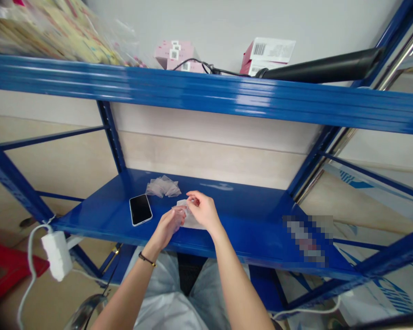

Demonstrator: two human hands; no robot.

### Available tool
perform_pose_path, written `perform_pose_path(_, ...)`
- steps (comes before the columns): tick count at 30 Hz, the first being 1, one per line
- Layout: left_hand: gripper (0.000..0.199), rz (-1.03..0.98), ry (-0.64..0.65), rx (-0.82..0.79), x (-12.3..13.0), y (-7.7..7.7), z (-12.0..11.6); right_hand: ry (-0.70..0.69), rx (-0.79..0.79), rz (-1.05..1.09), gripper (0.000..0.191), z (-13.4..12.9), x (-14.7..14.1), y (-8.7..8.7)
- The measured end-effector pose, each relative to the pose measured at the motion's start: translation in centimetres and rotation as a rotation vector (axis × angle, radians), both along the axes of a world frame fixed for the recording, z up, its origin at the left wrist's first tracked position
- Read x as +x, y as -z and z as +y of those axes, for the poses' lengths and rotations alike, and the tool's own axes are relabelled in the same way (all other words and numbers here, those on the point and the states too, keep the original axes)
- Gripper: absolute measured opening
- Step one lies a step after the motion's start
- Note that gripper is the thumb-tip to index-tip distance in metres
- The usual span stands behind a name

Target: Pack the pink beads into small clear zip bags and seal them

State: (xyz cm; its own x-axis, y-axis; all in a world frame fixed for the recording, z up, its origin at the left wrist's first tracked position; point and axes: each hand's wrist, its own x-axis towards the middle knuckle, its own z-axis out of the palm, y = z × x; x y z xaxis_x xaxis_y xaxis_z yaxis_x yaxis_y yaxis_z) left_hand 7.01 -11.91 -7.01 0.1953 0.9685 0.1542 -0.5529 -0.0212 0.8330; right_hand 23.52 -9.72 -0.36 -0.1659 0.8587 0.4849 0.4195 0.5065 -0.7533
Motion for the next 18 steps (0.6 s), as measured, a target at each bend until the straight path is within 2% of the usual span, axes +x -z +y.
perform_pose_path(3, 0.045, -0.001, -0.014, -0.005, 0.0, -0.1, -0.1, -0.118, 0.042, -0.056, 0.02, -0.3, -0.3, -1.1)
perform_pose_path(5, 0.047, 0.007, -0.033, -0.011, 0.0, -0.2, -0.1, -0.065, 0.073, 0.008, 0.021, 0.1, 0.6, -0.7)
perform_pose_path(7, 0.049, 0.016, -0.048, -0.017, 0.1, -0.3, -0.1, 0.088, 0.083, 0.033, 0.023, 0.8, 2.1, 0.5)
perform_pose_path(9, 0.052, 0.018, -0.054, -0.022, 0.1, -0.4, 0.0, 0.25, 0.081, -0.046, 0.024, 1.6, 3.7, 2.2)
perform_pose_path(11, 0.054, 0.01, -0.052, -0.035, 0.1, -0.4, 0.0, 0.353, 0.067, -0.153, 0.021, 2.0, 5.0, 4.1)
perform_pose_path(14, 0.054, 0.005, -0.043, -0.058, 0.2, -0.3, 0.1, 0.406, 0.037, -0.261, 0.018, 1.9, 5.6, 6.3)
perform_pose_path(18, 0.055, 0.008, -0.046, -0.056, 0.2, -0.3, 0.0, 0.451, 0.013, -0.377, 0.016, 1.7, 5.2, 7.7)
